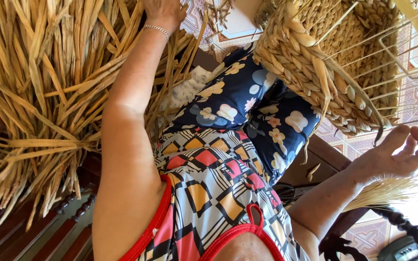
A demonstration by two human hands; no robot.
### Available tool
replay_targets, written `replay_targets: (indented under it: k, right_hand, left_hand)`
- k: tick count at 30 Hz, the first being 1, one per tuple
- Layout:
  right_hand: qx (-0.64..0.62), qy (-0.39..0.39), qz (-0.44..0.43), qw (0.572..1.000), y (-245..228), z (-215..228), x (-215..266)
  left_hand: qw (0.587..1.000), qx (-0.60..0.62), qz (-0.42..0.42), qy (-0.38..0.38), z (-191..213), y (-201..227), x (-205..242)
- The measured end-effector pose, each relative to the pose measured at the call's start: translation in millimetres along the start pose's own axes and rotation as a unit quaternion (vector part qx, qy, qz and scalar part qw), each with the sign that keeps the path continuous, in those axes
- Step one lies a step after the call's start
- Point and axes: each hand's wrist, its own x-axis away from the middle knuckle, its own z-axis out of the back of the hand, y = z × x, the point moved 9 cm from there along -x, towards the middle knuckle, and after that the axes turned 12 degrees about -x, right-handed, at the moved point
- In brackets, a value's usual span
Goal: The person weaves a basket by hand, threading and wrapping dried plant fibers around the basket frame.
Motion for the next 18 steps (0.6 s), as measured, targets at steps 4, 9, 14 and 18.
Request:
replay_targets:
  k: [4, 9, 14, 18]
  right_hand:
    - [0.081, -0.017, 0.069, 0.994, -28, -19, -6]
    - [0.141, -0.038, 0.191, 0.971, -130, -96, 11]
    - [-0.234, -0.393, -0.360, 0.813, -101, -243, 69]
    - [-0.466, -0.389, -0.453, 0.653, -104, -332, 85]
  left_hand:
    - [0.988, 0.147, 0.043, 0.013, -23, -3, -14]
    - [0.926, 0.307, -0.024, 0.218, 7, -15, 2]
    - [0.782, 0.499, -0.188, 0.321, 165, 1, 144]
    - [0.774, 0.409, -0.285, 0.391, 227, 20, 251]
